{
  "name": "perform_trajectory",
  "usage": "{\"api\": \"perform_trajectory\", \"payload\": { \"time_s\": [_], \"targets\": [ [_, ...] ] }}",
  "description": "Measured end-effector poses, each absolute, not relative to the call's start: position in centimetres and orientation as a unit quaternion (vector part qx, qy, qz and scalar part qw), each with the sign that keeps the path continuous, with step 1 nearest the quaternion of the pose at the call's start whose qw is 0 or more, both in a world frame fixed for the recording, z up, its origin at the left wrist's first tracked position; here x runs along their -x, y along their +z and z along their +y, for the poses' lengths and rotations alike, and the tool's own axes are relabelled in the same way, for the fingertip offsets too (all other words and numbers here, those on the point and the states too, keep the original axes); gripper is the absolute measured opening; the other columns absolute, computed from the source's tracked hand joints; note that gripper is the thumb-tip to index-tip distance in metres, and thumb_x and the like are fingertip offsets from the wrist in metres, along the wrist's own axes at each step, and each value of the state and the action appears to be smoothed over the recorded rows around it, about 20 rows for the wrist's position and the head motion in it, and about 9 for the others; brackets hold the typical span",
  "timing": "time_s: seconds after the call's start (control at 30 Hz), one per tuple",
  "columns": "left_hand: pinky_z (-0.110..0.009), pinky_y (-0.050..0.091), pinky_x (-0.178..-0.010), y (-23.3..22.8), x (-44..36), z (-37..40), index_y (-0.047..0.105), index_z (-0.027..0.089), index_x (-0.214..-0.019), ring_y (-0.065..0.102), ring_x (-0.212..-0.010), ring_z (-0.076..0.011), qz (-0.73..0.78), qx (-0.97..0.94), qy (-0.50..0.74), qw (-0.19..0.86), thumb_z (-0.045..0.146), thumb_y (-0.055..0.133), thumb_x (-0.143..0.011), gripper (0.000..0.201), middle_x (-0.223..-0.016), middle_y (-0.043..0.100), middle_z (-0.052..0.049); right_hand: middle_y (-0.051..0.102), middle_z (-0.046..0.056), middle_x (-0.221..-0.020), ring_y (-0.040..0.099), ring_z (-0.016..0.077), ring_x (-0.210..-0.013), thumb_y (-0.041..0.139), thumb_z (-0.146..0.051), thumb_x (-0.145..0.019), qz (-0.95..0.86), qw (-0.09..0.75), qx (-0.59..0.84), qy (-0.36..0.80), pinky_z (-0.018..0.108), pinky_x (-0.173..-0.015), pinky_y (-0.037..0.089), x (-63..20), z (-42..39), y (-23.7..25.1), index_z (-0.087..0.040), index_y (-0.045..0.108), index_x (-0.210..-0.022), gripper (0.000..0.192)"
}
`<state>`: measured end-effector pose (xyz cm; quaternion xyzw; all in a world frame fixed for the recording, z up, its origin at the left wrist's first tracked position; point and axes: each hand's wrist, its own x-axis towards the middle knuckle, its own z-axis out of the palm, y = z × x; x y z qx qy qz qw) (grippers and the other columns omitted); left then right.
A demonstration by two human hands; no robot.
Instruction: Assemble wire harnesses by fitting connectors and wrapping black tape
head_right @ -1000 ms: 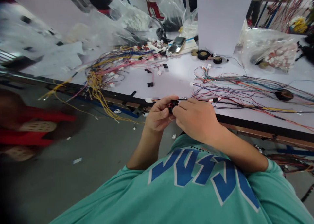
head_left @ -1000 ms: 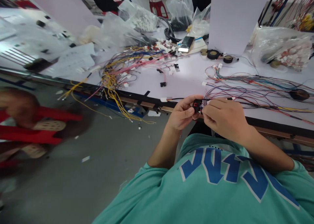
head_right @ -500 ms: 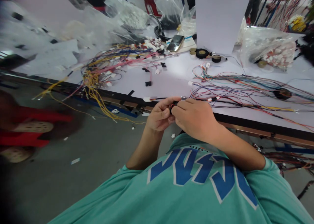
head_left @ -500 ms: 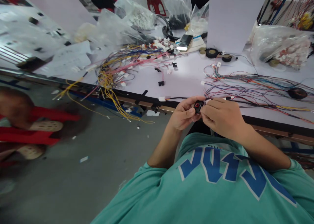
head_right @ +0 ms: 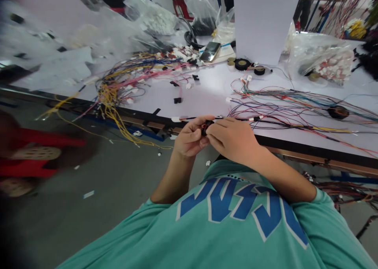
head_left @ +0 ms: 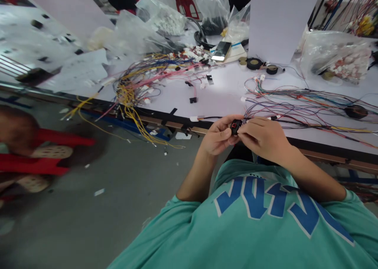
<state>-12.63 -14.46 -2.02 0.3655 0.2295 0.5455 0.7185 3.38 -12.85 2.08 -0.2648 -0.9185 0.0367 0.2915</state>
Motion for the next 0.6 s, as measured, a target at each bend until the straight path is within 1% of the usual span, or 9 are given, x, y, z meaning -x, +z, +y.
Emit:
{"api": "perform_trajectory", "payload": {
  "time_s": [0.1,0.2,0.27,0.3,0.37,0.43,0.5,0.53,0.6],
  "targets": [
    [-0.017,0.032,-0.043,-2.2,13.3,-14.1,0.066,0.016,-0.097,0.038,-0.042,-0.003,0.232,-0.373,0.557,0.705,0.032,0.083,-0.056,0.048,-0.058,0.052,0.003,0.059,0.004,-0.075,0.052,0.0141,-0.074,0.042,-0.025,-0.09,-0.893,0.341,0.279,0.092,0.027,-0.07,0.039,-3.8,-12.2,1.7,-0.018,0.061,-0.079,0.023],
    [-0.019,0.034,-0.044,-2.1,14.1,-13.6,0.064,0.015,-0.1,0.037,-0.043,-0.0036,0.255,-0.385,0.578,0.672,0.034,0.083,-0.056,0.051,-0.059,0.052,0.003,0.06,0.007,-0.084,0.054,0.0161,-0.082,0.042,-0.033,-0.091,-0.874,0.362,0.29,0.144,0.03,-0.076,0.042,-3.8,-11.7,1.3,-0.018,0.058,-0.085,0.023],
    [-0.02,0.034,-0.045,-1.7,14.6,-13.1,0.063,0.016,-0.099,0.036,-0.043,-0.004,0.275,-0.394,0.599,0.64,0.034,0.08,-0.059,0.047,-0.059,0.051,0.003,0.061,0.009,-0.094,0.056,0.0175,-0.088,0.045,-0.041,-0.089,-0.868,0.356,0.297,0.178,0.032,-0.077,0.044,-3.3,-11.4,1.2,-0.017,0.056,-0.098,0.028],
    [-0.021,0.034,-0.045,-1.3,14.8,-12.8,0.063,0.016,-0.097,0.036,-0.043,-0.0042,0.286,-0.397,0.61,0.624,0.033,0.079,-0.062,0.043,-0.06,0.051,0.003,0.061,0.01,-0.099,0.056,0.0181,-0.09,0.047,-0.043,-0.087,-0.866,0.349,0.3,0.193,0.032,-0.078,0.044,-2.9,-11.2,1.1,-0.017,0.054,-0.106,0.033],
    [-0.022,0.032,-0.045,-0.2,15.1,-12.0,0.064,0.017,-0.094,0.034,-0.042,-0.0043,0.307,-0.401,0.631,0.589,0.031,0.075,-0.067,0.032,-0.062,0.052,0.002,0.061,0.01,-0.104,0.057,0.0183,-0.091,0.05,-0.044,-0.085,-0.868,0.325,0.305,0.221,0.032,-0.077,0.044,-2.1,-10.5,1.2,-0.017,0.049,-0.117,0.042],
    [-0.022,0.03,-0.045,1.2,15.5,-10.9,0.064,0.018,-0.09,0.032,-0.042,-0.0046,0.318,-0.402,0.652,0.558,0.027,0.069,-0.073,0.02,-0.062,0.052,0.002,0.062,0.007,-0.095,0.058,0.0161,-0.083,0.047,-0.039,-0.087,-0.868,0.298,0.305,0.254,0.03,-0.074,0.044,-1.4,-9.4,1.5,-0.017,0.051,-0.115,0.036],
    [-0.022,0.027,-0.044,2.6,16.2,-9.7,0.064,0.018,-0.087,0.03,-0.042,-0.0056,0.316,-0.402,0.671,0.536,0.022,0.063,-0.079,0.01,-0.058,0.048,0.002,0.062,0.003,-0.08,0.057,0.0127,-0.072,0.043,-0.034,-0.089,-0.862,0.281,0.301,0.295,0.026,-0.069,0.043,-1.1,-7.7,2.0,-0.015,0.056,-0.104,0.027],
    [-0.023,0.027,-0.044,3.3,16.6,-9.1,0.064,0.018,-0.087,0.03,-0.042,-0.0064,0.315,-0.401,0.677,0.53,0.02,0.059,-0.081,0.007,-0.056,0.046,0.002,0.06,0.001,-0.075,0.056,0.0112,-0.068,0.043,-0.033,-0.09,-0.857,0.28,0.297,0.314,0.025,-0.067,0.042,-1.0,-6.8,2.2,-0.014,0.057,-0.098,0.025],
    [-0.023,0.026,-0.045,4.4,17.6,-8.0,0.063,0.019,-0.089,0.029,-0.044,-0.0079,0.319,-0.391,0.689,0.52,0.018,0.051,-0.087,0.012,-0.052,0.041,0.003,0.057,-0.001,-0.067,0.052,0.0086,-0.062,0.045,-0.033,-0.089,-0.85,0.281,0.289,0.34,0.022,-0.064,0.039,-1.2,-4.9,2.8,-0.014,0.057,-0.088,0.022]
  ]
}}
